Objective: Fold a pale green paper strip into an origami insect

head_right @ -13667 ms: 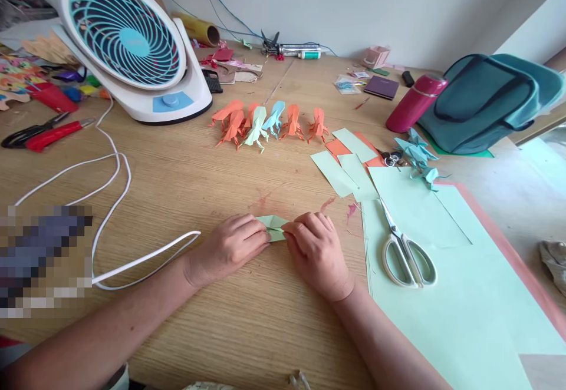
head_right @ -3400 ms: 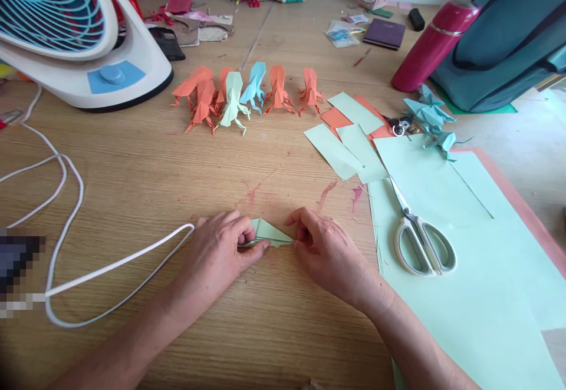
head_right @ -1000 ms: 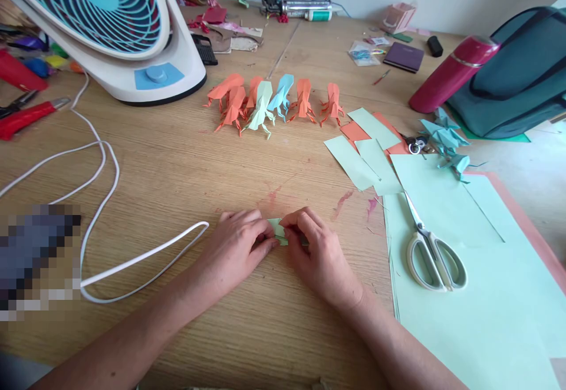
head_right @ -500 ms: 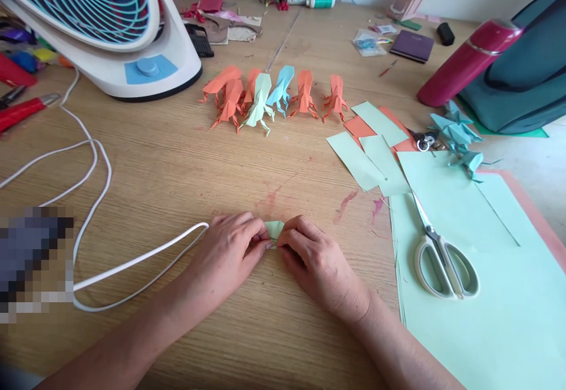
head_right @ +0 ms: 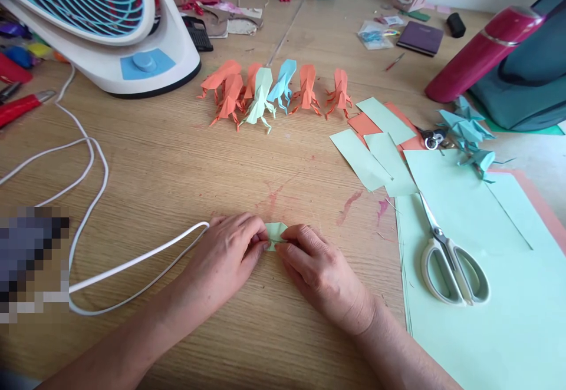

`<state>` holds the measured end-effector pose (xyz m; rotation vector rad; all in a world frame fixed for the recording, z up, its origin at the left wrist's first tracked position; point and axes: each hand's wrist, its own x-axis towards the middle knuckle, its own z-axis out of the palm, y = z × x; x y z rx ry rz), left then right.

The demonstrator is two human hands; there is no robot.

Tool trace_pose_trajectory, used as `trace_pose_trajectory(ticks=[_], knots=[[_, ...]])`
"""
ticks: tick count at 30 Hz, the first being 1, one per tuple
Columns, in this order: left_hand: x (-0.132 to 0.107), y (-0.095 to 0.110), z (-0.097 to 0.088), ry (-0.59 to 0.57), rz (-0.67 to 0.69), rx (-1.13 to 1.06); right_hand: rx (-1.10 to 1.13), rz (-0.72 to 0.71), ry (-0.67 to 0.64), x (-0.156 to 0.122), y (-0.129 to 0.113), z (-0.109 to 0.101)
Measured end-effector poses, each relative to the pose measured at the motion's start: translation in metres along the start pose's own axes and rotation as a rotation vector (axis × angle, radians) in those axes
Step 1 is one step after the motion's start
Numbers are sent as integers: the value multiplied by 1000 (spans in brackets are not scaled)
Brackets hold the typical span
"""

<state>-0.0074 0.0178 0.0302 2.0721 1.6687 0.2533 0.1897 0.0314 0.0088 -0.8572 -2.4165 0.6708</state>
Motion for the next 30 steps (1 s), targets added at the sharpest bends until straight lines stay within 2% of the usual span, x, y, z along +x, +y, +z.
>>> trace_pose_trajectory(ticks=[7, 17, 20, 23, 26, 30], knots=[[1, 0, -1, -3, 1, -1, -124, -106, -68, -7, -1, -3], [2, -3, -1, 17, 32, -21, -93, -72, -45, -5, -3, -1], [-3, -9, -5, 14, 89, -89, -90, -63, -26, -5, -5, 2], [-18, -17, -9, 92, 168, -130, -105, -62, -13, -4, -6, 3], [-37, -22, -9, 187, 268, 1, -108, -66, 0, -3, -6, 4], [-49, -23, -2, 174, 424, 218, -100, -59, 10, -2, -6, 4]])
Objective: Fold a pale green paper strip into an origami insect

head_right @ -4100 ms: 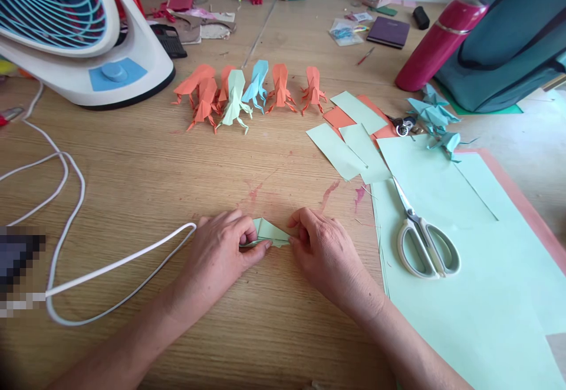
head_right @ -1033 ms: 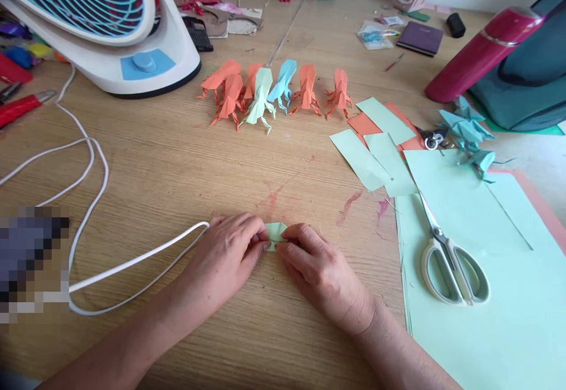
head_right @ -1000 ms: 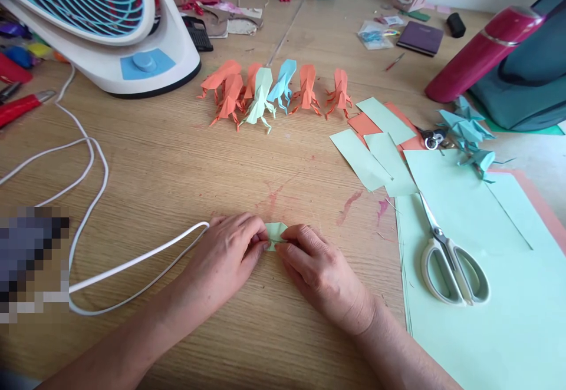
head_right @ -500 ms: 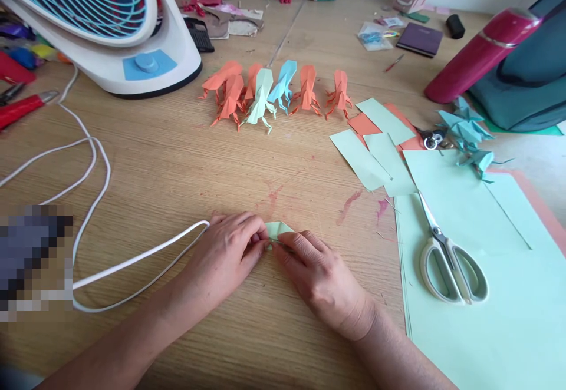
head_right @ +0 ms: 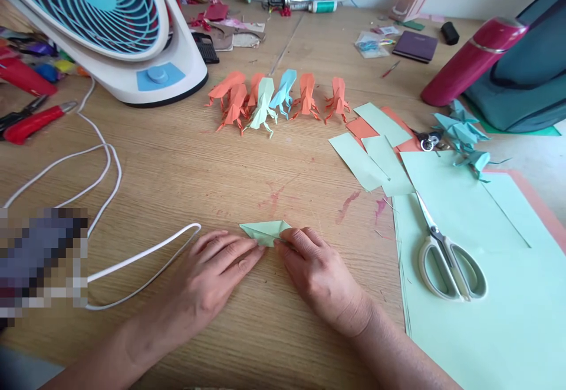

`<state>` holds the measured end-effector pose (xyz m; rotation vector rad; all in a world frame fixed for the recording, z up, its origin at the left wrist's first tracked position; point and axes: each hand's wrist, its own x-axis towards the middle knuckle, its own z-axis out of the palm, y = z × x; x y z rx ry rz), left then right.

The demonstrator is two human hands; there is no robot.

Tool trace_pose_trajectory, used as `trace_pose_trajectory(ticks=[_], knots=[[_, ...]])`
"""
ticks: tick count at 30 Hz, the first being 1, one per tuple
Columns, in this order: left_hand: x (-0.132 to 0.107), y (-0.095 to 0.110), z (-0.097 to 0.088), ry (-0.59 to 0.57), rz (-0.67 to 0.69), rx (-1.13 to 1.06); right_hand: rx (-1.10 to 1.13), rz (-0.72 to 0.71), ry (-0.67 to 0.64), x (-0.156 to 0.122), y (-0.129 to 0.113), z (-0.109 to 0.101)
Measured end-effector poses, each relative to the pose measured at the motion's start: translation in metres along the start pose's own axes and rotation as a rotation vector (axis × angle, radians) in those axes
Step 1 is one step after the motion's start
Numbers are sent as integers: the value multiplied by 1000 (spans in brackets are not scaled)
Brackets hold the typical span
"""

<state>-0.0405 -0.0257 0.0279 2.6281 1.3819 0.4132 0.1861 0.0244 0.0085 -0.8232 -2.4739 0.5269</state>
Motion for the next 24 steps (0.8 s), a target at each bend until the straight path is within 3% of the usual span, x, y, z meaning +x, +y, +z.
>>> trace_pose_trajectory(ticks=[5, 12, 24], knots=[[-1, 4, 9, -100, 32, 152, 15, 25, 0, -1, 0, 1], [-1, 9, 11, -149, -15, 283, 12, 18, 29, -1, 1, 2], [-3, 13, 17, -62, -131, 234, -10, 23, 23, -2, 1, 3]])
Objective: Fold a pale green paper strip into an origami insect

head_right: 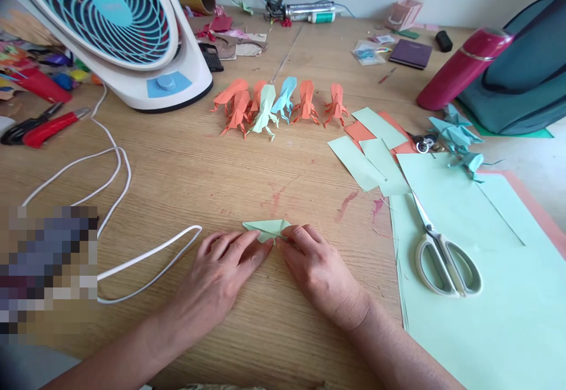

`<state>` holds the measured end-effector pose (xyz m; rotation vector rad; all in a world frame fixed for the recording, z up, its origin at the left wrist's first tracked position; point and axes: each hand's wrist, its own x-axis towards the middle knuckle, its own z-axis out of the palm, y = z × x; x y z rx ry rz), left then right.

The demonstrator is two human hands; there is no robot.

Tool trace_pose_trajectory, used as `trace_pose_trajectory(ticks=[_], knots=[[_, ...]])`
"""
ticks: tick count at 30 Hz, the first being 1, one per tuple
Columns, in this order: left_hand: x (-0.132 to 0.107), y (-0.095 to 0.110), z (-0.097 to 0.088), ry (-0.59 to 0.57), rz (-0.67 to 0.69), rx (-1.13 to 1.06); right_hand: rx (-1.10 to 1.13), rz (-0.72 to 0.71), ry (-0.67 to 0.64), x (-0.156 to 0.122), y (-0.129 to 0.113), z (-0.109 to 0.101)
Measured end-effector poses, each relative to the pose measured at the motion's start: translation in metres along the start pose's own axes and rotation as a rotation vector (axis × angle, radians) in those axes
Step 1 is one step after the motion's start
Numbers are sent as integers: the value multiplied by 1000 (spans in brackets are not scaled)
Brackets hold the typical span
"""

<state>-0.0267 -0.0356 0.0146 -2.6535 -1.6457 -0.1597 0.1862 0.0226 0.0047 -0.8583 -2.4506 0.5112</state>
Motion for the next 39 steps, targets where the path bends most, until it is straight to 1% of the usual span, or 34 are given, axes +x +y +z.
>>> trace_pose_trajectory(ticks=[4, 8, 10, 12, 15, 18, 23, 29, 35, 39], knots=[[-6, -2, 0, 3, -54, -18, -9, -30, 11, 1, -1, -1], [-4, -1, -2, 4, -49, 4, -22, -43, 24, 3, -1, -1], [-4, -1, -2, 46, -24, 20, -18, -43, 36, 3, -1, 0], [-6, -2, 1, 112, -8, 31, -18, -47, 39, 3, 0, 1], [-10, -5, 5, 173, -22, 32, -20, -53, 35, 2, 1, 2], [-12, -7, 6, 158, -29, 30, -14, -53, 40, 1, 2, 2], [-9, -8, 4, 106, -30, 38, -8, -55, 37, 2, 2, 2], [-8, -10, 3, 144, -52, 32, -5, -54, 31, 2, 1, 1], [-5, -10, 0, 126, -66, 53, -16, -57, 28, 2, 2, 1], [-5, -9, 0, 187, -46, 29, -1, -50, 32, 1, 4, 4]])
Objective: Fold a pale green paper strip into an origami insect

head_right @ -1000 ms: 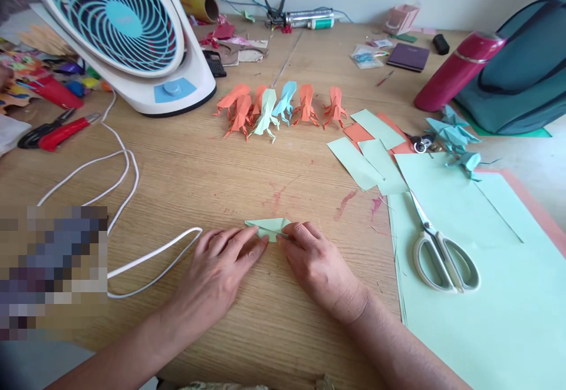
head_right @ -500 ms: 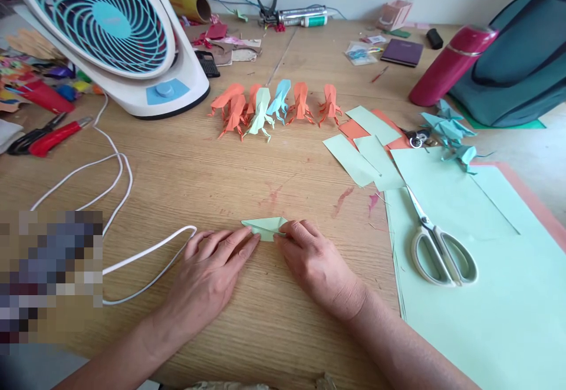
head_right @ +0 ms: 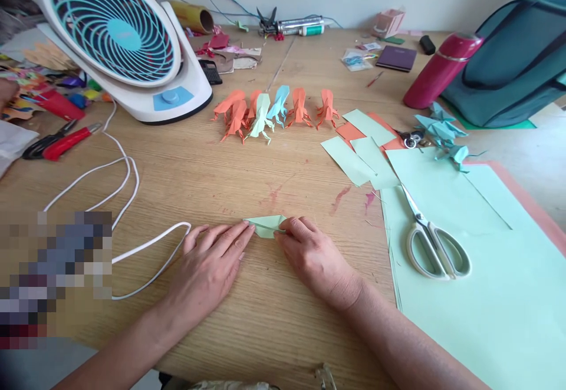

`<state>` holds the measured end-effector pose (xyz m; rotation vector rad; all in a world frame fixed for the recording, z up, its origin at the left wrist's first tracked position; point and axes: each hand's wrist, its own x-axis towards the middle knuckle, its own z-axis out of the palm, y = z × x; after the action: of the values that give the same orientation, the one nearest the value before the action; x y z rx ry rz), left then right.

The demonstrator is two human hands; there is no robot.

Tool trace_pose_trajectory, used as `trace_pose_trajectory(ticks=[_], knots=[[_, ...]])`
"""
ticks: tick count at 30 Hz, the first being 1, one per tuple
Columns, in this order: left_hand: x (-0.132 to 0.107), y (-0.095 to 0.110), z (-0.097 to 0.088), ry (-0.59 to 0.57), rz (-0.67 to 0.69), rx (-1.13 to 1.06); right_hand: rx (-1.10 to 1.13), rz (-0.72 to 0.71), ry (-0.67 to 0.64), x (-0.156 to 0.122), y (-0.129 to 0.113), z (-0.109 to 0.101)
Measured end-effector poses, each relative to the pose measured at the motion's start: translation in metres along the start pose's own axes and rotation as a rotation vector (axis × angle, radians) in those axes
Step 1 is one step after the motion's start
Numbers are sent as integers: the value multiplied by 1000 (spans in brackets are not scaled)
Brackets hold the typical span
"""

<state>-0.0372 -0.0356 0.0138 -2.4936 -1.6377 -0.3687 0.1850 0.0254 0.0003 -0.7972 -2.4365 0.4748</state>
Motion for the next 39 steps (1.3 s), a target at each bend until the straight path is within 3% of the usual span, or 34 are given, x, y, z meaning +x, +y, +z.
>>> trace_pose_trajectory(ticks=[4, 10, 14, 20, 30, 34, 39], knots=[[8, 0, 1, 72, 45, -66, 17, -7, 26, 0, 3, 2], [25, -1, 4, 9, 163, -147, 16, -34, 50, 0, 3, 3], [35, -2, 11, 36, 193, -138, 11, -39, 52, 1, 3, 2], [45, -7, 19, 133, 444, 30, 70, 13, 87, 1, 4, 1], [52, -5, 22, 294, 461, 60, 169, 112, 167, 0, 6, 0], [53, -4, 21, 378, 421, 55, 110, 128, 220, 0, 6, -1], [52, 1, 17, 376, 365, -10, -6, 64, 236, 0, 6, 0]])
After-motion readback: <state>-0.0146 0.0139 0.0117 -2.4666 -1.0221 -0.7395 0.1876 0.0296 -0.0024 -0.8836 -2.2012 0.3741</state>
